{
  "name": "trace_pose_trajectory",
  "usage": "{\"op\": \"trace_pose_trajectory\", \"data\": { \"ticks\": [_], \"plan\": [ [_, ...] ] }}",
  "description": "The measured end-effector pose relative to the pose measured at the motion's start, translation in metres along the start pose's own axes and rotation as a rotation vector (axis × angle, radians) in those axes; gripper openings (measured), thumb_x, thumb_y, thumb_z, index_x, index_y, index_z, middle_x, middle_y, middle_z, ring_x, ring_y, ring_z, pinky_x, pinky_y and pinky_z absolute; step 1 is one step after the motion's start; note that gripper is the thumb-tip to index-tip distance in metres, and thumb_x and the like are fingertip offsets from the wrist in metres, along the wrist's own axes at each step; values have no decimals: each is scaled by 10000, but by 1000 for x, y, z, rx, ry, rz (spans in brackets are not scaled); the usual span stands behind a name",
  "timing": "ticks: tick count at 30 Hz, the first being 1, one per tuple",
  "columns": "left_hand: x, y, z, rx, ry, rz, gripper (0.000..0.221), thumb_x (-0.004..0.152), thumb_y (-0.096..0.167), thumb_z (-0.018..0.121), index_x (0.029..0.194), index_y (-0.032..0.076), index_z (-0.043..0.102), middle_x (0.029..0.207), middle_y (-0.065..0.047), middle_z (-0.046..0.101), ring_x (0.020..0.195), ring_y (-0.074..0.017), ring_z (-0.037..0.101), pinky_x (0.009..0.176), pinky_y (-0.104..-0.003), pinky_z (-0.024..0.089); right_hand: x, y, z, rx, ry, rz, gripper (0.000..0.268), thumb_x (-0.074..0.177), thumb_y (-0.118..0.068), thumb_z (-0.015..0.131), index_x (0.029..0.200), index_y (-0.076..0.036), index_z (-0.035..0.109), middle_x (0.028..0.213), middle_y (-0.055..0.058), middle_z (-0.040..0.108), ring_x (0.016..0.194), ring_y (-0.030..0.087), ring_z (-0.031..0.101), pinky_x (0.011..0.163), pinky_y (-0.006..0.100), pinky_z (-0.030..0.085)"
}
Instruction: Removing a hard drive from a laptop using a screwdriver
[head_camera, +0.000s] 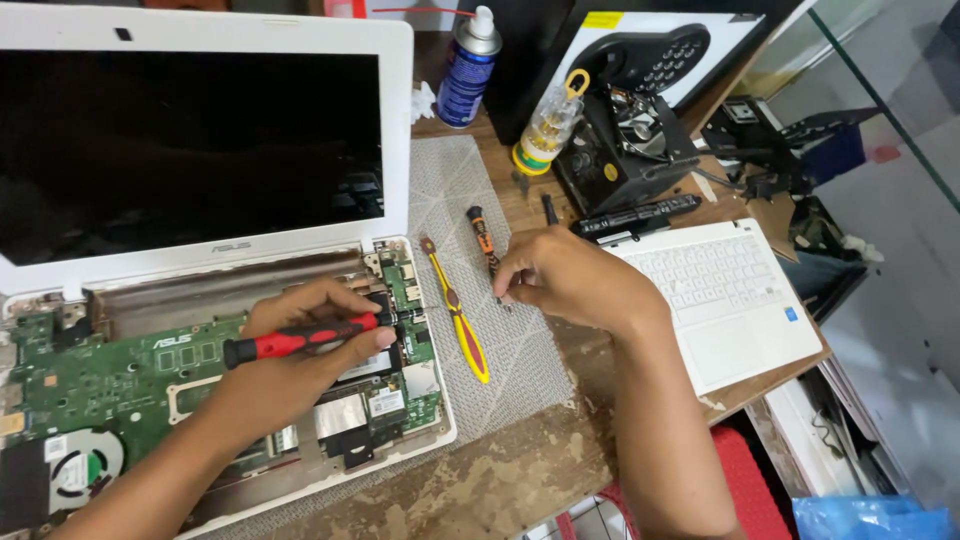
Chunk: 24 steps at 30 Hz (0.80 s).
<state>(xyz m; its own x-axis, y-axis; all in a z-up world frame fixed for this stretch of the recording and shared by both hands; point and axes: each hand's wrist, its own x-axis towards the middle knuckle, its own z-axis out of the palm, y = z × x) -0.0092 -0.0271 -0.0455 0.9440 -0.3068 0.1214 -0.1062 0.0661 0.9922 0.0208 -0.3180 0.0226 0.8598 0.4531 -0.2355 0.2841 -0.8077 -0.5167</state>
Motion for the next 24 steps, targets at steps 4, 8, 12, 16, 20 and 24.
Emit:
{"op": "trace_pose_trajectory", "data": {
  "ticks": [4, 8, 12, 16, 20, 24],
  "plan": [
    [0, -5, 1, 22, 4, -18, 213, 781, 46, 853, 973, 24, 764, 698, -144, 760, 650, -136, 639, 616, -281, 531, -2, -9, -5, -3, -34, 19, 179, 834, 37, 684, 911, -57, 815, 867, 164, 748, 784, 311, 745, 710, 410, 591],
    [0, -6, 1, 0, 5, -29, 219, 774, 52, 862, 968, 14, 770, 708, -138, 758, 661, -136, 645, 626, -287, 543, 0, -11, -8, -34, -14, 27, 199, 874, 36, 653, 955, -55, 810, 896, 159, 741, 813, 316, 750, 733, 395, 594],
    [1, 4, 2, 5, -5, -1, 221, 762, 40, 863, 965, 17, 780, 706, -134, 754, 664, -137, 633, 626, -294, 546, 1, -13, -7, -23, 11, 35, 158, 881, -14, 677, 966, -65, 801, 914, 142, 739, 847, 304, 743, 756, 403, 586],
    [3, 4, 1, 5, -3, 25, 233, 751, 42, 867, 965, 18, 779, 710, -125, 740, 676, -141, 614, 634, -304, 546, 2, -8, 2, -43, -35, 54, 113, 852, -31, 692, 925, -46, 776, 897, 185, 746, 869, 367, 745, 749, 459, 586],
    [2, 2, 1, -13, -12, 56, 228, 755, 41, 874, 960, 24, 775, 718, -111, 755, 671, -123, 635, 648, -281, 538, 5, -7, 5, -78, -41, 72, 102, 842, -65, 705, 926, -82, 761, 884, 149, 752, 854, 341, 746, 749, 437, 584],
    [2, 1, 1, -16, -34, 53, 227, 756, 93, 886, 946, 28, 781, 702, -97, 750, 656, -119, 635, 653, -283, 538, 5, -25, 1, -13, 32, -57, 132, 820, -33, 736, 945, -66, 762, 825, 133, 750, 783, 299, 746, 722, 412, 593]
  ]
}}
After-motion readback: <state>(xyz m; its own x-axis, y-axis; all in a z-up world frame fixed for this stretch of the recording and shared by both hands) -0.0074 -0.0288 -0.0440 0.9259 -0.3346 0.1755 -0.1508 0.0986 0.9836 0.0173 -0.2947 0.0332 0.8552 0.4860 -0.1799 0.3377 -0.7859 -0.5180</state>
